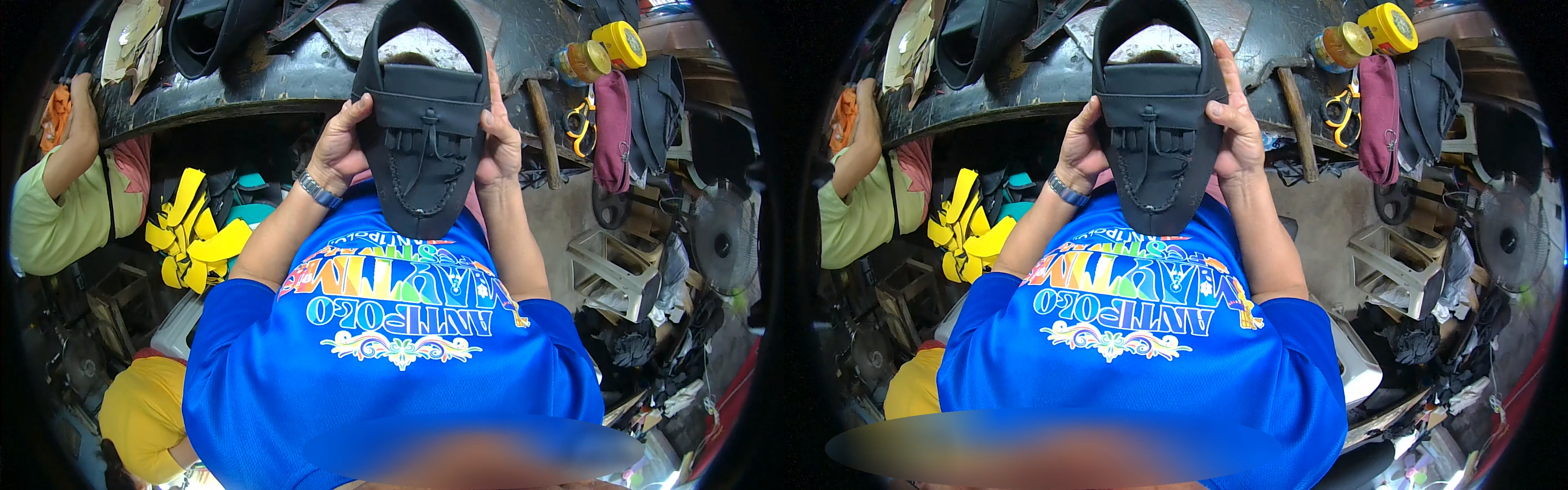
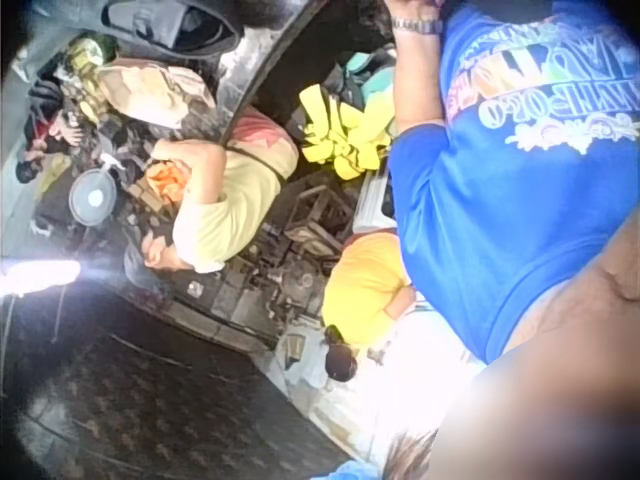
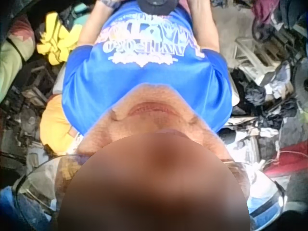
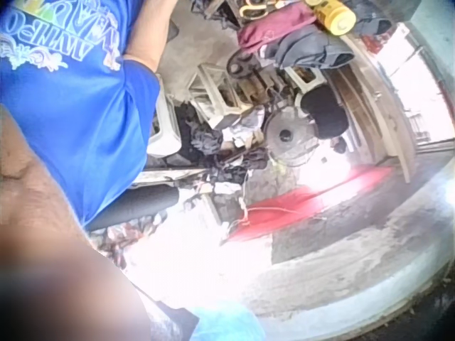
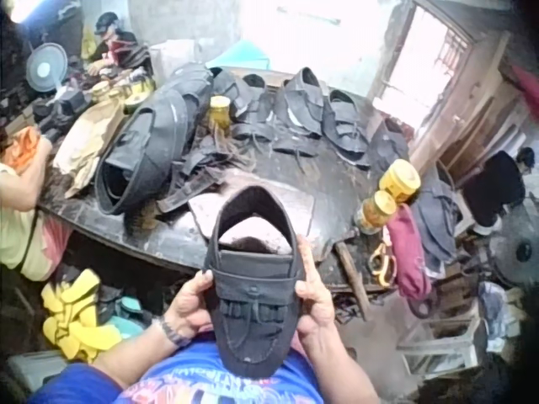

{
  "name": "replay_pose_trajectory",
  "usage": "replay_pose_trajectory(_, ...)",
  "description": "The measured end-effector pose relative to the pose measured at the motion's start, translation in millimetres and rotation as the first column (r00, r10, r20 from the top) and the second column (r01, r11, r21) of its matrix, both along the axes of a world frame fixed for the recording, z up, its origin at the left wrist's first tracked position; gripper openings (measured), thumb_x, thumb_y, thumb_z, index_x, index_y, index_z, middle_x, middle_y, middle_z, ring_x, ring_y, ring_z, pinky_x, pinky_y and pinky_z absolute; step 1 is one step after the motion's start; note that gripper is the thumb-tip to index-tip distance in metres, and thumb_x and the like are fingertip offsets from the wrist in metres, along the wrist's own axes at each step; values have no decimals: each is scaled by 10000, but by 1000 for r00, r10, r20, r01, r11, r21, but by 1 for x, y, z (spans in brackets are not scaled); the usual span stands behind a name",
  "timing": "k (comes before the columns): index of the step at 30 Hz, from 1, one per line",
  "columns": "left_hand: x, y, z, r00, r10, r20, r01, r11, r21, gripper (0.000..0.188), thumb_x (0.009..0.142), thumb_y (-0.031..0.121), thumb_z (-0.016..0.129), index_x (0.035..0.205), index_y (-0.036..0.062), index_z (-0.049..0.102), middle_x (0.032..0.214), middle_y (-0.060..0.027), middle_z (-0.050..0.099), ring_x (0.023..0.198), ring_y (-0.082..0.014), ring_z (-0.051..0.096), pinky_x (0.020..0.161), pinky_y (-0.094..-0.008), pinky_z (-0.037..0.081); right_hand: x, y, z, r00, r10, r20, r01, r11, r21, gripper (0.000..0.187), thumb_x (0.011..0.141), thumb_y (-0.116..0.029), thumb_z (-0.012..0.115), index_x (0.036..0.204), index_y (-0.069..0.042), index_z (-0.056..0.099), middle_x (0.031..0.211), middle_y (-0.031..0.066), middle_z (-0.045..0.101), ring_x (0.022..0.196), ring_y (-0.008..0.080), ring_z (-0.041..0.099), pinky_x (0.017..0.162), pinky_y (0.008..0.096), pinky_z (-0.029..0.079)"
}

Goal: The person repeatedly picks up black slip-on shoes from a workbench, turns them over, and inspects the uppers, soles, and interiors. The person handles multiple shoes one at a time, placing each back on the bench after inspection.

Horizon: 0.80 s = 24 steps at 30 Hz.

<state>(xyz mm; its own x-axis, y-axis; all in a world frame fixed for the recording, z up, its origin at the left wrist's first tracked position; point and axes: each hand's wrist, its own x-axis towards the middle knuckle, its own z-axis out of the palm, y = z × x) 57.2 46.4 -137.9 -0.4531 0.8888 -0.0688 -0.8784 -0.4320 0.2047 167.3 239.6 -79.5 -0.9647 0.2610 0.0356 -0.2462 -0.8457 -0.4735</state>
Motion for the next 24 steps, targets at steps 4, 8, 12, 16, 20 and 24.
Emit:
replay_pose_trajectory(4, -3, 6, -6, 989, -74, 125, 54, 985, 163, 480, 973, 391, 606, 1308, 47, 602, 1320, -161, 618, 1227, -318, 586, 1047, -535, 456, -5, -3, -3, 997, 43, 62, -34, 991, -131, 901, 789, 15, 665, 1567, -106, 227, 1450, 146, 478, 1299, 292, 519, 1104, 432, 436)
replay_pose_trajectory(8, -14, 8, 3, 992, -63, 110, 49, 991, 121, 476, 968, 383, 618, 1305, 47, 599, 1308, -155, 624, 1211, -313, 596, 1046, -521, 460, -6, 1, -1, 987, 55, 152, -29, 986, -164, 692, 830, -1, 678, 1465, -36, 405, 1356, 183, 563, 1186, 300, 610, 1044, 478, 487)
replay_pose_trajectory(12, -23, 9, 20, 999, 3, 53, -1, 999, -36, 381, 955, 315, 660, 1218, 39, 657, 1235, -139, 671, 1147, -288, 639, 1015, -478, 495, -4, 6, 3, 959, 232, 166, -167, 928, -333, 422, 866, -44, 689, 1264, 38, 574, 1206, 196, 659, 1088, 305, 662, 1010, 486, 509)
replay_pose_trajectory(16, -33, 12, 28, 1000, 24, 6, -23, 996, -90, 367, 961, 294, 656, 1222, 35, 650, 1229, -137, 674, 1130, -278, 650, 994, -462, 516, -7, 9, 6, 944, 265, 196, -198, 931, -306, 356, 885, -77, 696, 1206, 49, 609, 1176, 191, 676, 1079, 309, 665, 1008, 480, 510)
replay_pose_trajectory(20, -44, 17, 25, 1000, -9, -3, 9, 1000, -7, 375, 965, 285, 651, 1234, 24, 638, 1228, -145, 672, 1127, -274, 653, 994, -467, 517, -14, 15, 7, 948, 228, 220, -170, 952, -254, 353, 897, -79, 692, 1221, 35, 606, 1195, 189, 668, 1093, 311, 659, 1010, 480, 508)
replay_pose_trajectory(24, -55, 25, 18, 990, -131, 59, 118, 975, 188, 453, 964, 337, 641, 1302, 37, 602, 1321, -161, 619, 1206, -300, 604, 1042, -509, 470, -21, 18, 7, 950, 232, 209, -167, 943, -287, 334, 910, -59, 674, 1227, 20, 607, 1196, 183, 668, 1097, 308, 657, 1007, 482, 510)
